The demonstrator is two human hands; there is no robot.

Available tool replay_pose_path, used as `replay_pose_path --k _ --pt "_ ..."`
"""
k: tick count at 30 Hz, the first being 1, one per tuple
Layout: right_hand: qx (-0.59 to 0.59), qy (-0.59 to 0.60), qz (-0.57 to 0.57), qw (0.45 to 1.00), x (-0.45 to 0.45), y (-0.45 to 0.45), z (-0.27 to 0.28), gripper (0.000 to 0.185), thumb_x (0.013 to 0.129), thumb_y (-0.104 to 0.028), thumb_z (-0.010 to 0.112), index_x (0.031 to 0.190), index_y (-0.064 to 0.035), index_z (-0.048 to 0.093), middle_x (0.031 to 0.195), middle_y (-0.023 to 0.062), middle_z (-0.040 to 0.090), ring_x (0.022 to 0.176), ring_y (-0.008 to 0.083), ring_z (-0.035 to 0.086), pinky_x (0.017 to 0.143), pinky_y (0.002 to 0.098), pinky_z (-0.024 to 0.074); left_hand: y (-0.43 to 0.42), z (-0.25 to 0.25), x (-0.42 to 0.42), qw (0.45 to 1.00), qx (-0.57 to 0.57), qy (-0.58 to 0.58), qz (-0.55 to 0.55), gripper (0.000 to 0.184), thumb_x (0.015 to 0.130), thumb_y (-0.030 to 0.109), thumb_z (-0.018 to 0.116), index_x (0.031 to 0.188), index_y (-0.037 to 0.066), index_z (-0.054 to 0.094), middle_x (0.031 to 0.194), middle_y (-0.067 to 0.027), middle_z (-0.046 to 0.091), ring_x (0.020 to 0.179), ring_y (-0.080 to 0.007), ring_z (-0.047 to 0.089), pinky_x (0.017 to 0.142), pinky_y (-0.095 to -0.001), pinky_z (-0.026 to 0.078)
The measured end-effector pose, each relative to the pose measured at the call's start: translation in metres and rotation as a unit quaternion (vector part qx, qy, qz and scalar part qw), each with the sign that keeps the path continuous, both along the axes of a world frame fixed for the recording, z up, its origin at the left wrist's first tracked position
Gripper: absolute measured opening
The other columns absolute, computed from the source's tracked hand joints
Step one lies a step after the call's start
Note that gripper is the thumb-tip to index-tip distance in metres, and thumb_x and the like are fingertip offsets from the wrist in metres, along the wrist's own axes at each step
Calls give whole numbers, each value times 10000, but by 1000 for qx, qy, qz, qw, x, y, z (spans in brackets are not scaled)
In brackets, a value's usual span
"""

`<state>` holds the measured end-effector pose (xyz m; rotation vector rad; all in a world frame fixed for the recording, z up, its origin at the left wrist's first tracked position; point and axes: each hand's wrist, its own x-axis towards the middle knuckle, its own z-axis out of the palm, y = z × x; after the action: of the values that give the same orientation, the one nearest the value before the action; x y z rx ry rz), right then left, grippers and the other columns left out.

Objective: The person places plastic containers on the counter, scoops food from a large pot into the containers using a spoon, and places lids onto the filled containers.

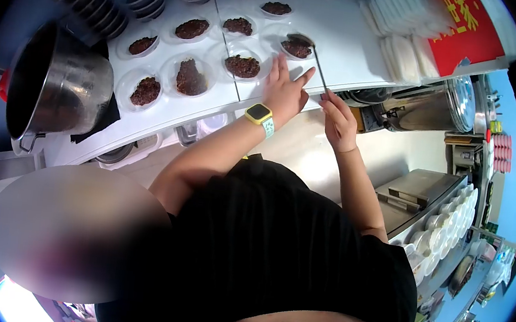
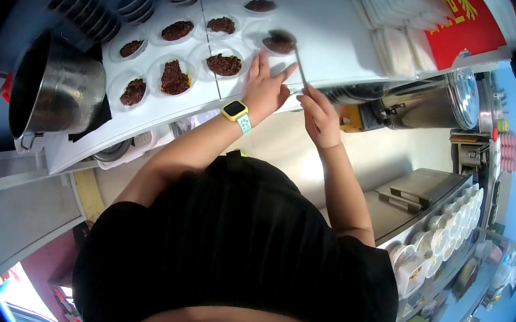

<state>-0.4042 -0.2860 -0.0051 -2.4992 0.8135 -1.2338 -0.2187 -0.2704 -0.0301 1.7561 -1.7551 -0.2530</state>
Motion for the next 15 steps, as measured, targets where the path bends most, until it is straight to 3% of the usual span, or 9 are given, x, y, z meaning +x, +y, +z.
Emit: replay_pose_path --k 2,4,8,15 --pt "-1 13 -3 1000 4 -4 2 211 846 88 651 1025 -18 687 1133 197 668 972 298 695 834 315 557 0 -1 0 1000 -3 -2 -1 597 841 227 621 1424 310 518 1508 -414 196 1410 -551 207 1114 -539 292" --pt "3 -83 14 996 10 -6 3 220 852 87 648 1035 -29 687 1135 198 667 976 306 693 840 321 553 -2 -2 3 1000 -4 -3 2 595 840 228 623 1420 311 522 1512 -407 197 1410 -549 210 1112 -539 298" --pt "20 8 -6 1000 9 -4 12 214 868 81 635 1041 -34 685 1140 196 667 990 304 688 842 324 549 -1 -7 1 1000 -28 -5 -6 591 832 225 625 1411 298 533 1512 -392 223 1404 -540 231 1108 -535 309" --pt "8 -16 -22 1000 4 -9 -6 211 864 82 622 1033 -28 686 1136 202 668 1000 319 689 854 341 555 -3 -8 2 999 -47 -9 1 584 823 223 625 1399 274 547 1480 -382 302 1393 -526 265 1103 -538 315"
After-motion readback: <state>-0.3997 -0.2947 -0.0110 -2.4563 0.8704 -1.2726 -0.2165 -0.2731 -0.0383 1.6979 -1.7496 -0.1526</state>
